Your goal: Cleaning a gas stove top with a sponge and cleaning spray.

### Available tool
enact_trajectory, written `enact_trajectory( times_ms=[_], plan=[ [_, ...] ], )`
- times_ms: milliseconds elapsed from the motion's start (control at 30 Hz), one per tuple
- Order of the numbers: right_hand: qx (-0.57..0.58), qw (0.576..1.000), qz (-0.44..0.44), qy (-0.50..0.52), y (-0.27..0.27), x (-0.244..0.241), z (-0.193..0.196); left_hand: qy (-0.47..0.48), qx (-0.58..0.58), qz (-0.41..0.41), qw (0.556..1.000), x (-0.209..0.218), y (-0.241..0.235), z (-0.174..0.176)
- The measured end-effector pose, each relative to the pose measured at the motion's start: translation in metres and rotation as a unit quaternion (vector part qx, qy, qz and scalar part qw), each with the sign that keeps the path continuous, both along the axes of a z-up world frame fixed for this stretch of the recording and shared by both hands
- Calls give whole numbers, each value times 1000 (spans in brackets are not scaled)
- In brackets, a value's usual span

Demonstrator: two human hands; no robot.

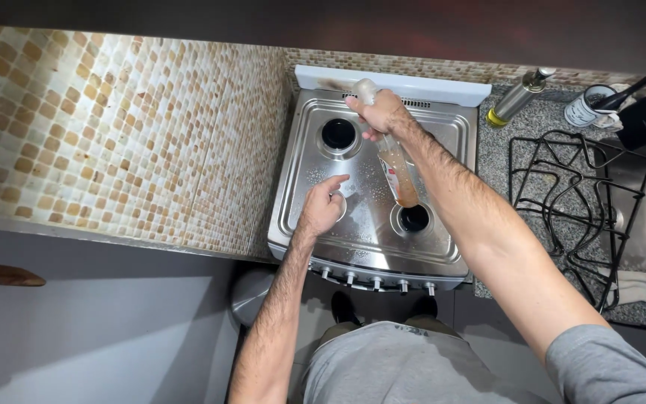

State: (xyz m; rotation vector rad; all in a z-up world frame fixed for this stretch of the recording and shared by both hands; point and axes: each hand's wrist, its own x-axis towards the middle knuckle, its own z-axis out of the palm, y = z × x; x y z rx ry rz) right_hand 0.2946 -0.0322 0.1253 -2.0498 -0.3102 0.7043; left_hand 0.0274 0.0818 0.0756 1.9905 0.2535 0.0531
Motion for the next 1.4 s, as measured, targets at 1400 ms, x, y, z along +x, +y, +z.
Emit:
enact_trajectory(
  times_ms=[1400],
  plan=[
    [-20,923,-236,-303,-476,210,-10,-76,-186,1,980,141,-356,12]
  ],
)
